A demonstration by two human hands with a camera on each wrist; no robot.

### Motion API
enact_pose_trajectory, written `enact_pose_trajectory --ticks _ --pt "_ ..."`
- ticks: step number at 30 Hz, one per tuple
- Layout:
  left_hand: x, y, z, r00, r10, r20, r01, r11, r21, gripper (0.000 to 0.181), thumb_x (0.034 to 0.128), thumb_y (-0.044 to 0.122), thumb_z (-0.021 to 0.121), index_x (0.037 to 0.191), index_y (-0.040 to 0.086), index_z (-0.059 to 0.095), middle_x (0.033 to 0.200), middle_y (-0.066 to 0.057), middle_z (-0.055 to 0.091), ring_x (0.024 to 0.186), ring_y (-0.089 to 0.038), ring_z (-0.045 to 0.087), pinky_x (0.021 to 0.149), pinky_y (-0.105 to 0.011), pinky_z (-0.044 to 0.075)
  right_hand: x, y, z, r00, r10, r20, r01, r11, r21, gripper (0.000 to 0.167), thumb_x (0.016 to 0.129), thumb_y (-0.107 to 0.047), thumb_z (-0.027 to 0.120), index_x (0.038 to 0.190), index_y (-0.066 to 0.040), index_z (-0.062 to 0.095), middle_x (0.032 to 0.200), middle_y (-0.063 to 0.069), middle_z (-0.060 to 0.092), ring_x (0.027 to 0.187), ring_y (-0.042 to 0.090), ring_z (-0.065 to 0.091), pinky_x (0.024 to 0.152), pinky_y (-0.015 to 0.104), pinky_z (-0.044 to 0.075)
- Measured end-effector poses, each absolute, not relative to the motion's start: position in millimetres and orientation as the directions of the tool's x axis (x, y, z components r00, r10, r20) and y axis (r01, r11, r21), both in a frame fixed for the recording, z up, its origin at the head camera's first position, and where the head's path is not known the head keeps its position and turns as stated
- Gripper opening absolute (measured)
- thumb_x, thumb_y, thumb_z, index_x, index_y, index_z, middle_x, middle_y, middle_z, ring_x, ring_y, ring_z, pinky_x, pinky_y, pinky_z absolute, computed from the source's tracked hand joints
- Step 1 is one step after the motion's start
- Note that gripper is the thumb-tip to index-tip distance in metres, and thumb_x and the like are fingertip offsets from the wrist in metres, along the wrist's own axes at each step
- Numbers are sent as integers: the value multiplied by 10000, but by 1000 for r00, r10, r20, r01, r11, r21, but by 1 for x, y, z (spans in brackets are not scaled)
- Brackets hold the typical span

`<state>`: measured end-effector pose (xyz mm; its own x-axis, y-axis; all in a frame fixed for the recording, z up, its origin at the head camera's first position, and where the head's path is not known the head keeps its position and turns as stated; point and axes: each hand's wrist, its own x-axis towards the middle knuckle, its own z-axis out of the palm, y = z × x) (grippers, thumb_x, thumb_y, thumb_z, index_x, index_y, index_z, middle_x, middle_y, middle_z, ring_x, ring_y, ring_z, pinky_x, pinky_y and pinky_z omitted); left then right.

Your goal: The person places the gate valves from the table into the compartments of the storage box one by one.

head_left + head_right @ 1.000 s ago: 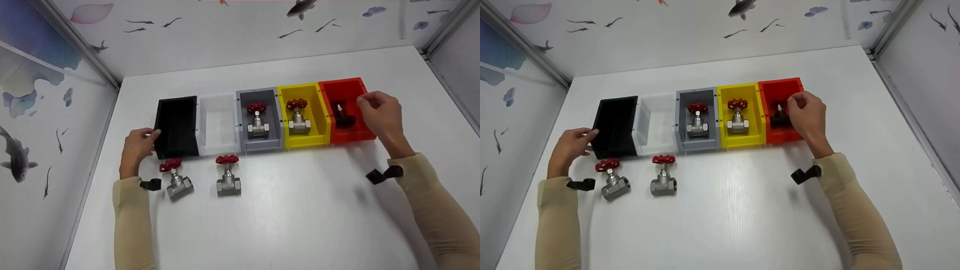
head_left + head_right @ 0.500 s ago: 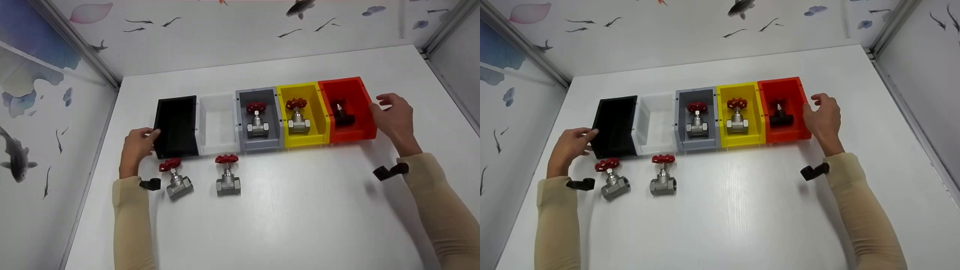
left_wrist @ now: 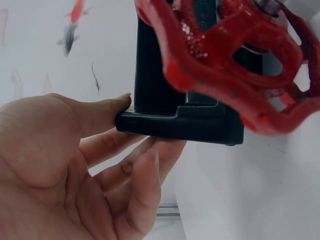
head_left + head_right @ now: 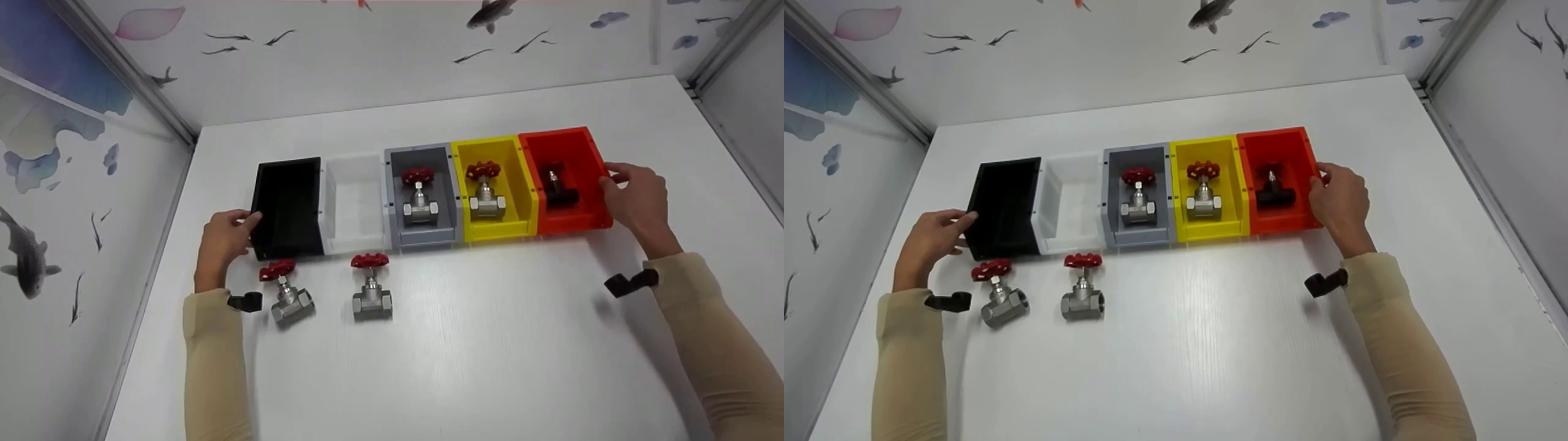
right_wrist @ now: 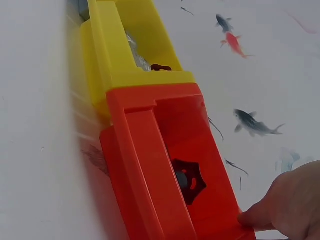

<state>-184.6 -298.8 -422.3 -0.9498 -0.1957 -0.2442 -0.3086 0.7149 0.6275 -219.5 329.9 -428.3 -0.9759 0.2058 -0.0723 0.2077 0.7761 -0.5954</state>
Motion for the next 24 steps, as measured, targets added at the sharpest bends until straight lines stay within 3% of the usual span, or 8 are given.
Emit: enact_pose_trajectory --ticks 12,24 --pt "-184 -298 -423 -953 -202 -227 -302 707 640 542 1035 427 482 1377 14 560 1242 -262 630 869 -271 670 649 -223 520 -220 336 -430 -984 176 -39 166 800 -576 442 1031 -233 465 1439 -62 480 1310 296 580 865 331 584 553 237 436" --pt "-181 -294 -425 -959 -238 -154 -281 728 625 491 1030 388 508 1287 -11 631 1115 -270 683 798 -301 681 574 -227 488 -223 338 -427 -978 168 -125 210 775 -596 459 1037 -270 474 1455 -85 427 1404 300 504 1006 378 547 608 247 451"
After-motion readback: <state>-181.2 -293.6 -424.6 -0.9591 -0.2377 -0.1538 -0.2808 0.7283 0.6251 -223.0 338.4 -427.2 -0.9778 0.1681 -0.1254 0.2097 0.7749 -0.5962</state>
